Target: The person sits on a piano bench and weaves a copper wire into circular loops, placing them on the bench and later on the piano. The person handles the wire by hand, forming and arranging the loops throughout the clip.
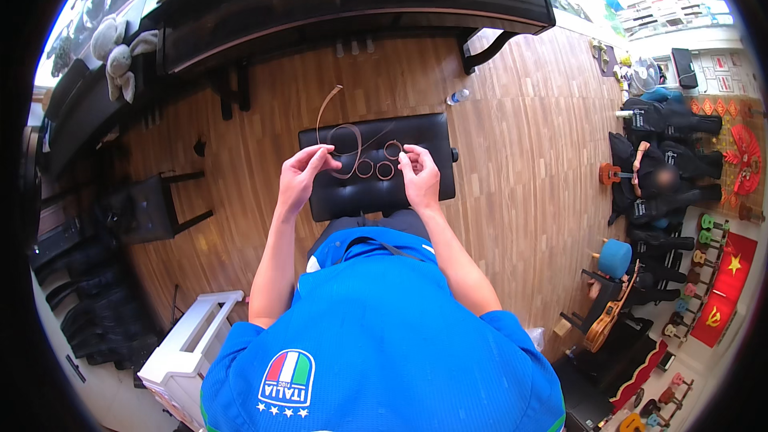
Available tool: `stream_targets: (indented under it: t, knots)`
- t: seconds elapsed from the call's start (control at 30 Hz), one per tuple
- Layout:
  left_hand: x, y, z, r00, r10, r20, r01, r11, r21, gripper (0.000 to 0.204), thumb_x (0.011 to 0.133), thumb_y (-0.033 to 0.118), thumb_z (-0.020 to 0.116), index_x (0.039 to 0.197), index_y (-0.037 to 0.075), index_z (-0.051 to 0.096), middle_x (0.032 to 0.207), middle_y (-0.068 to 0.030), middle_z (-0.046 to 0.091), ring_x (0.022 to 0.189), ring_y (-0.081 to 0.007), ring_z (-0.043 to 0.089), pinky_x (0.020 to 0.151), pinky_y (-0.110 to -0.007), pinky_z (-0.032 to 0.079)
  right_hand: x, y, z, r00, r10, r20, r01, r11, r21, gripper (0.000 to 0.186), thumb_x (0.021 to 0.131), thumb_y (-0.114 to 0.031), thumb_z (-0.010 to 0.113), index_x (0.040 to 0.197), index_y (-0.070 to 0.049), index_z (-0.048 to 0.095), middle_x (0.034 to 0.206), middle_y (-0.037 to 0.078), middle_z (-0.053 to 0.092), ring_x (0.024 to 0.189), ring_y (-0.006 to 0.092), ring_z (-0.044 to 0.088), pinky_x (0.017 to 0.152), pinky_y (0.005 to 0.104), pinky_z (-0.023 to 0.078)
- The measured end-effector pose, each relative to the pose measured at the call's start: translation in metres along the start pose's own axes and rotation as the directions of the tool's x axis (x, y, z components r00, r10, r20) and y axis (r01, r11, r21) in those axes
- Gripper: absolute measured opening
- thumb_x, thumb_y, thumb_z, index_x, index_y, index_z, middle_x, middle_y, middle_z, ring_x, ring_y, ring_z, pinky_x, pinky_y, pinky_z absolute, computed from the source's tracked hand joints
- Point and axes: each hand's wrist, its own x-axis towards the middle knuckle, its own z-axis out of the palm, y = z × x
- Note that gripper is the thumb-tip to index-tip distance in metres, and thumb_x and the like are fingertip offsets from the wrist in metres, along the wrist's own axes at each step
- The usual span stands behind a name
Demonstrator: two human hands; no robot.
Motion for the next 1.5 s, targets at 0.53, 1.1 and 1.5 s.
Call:
stream_targets:
  t: [0.53, 1.1, 1.5]
  knots:
    - [-0.006, 0.119, 0.106, 0.928, 0.175, 0.33, -0.372, 0.369, 0.852, 0.013, 0.087, 0.014, 0.069, 0.091, 0.002, 0.072, 0.081, -0.0171, 0.068, 0.077, -0.0341, 0.067, 0.069, -0.039, 0.052, 0.008, -0.147, -0.025, 0.761, -0.072, 0.645, 0.079, 0.997, 0.018, 0.031, 0.104, -0.031, 0.053, 0.101, -0.003, 0.066, 0.092, 0.009, 0.068, 0.085, 0.0176, 0.063, 0.079, 0.031, 0.05]
    - [0.008, 0.141, 0.137, 0.864, 0.491, 0.113, -0.377, 0.48, 0.792, 0.015, 0.094, 0.016, 0.069, 0.1, 0.003, 0.074, 0.089, -0.0133, 0.073, 0.076, -0.0244, 0.07, 0.07, -0.03, 0.054, 0.058, -0.121, -0.099, 0.551, -0.384, 0.741, -0.691, 0.289, 0.663, 0.03, 0.108, -0.027, 0.045, 0.109, -0.002, 0.062, 0.063, -0.007, 0.033, 0.051, 0.0031, 0.029, 0.044, 0.019, 0.027]
    - [-0.002, 0.108, 0.182, 0.959, 0.069, 0.276, -0.283, 0.302, 0.91, 0.023, 0.096, 0.024, 0.061, 0.105, 0.009, 0.074, 0.101, -0.0121, 0.074, 0.093, -0.0315, 0.071, 0.081, -0.038, 0.056, 0.025, -0.159, -0.08, 0.935, -0.12, 0.333, -0.197, 0.603, 0.773, 0.033, 0.104, -0.031, 0.057, 0.105, 0.0, 0.069, 0.065, -0.003, 0.051, 0.056, 0.0037, 0.043, 0.05, 0.0197, 0.033]
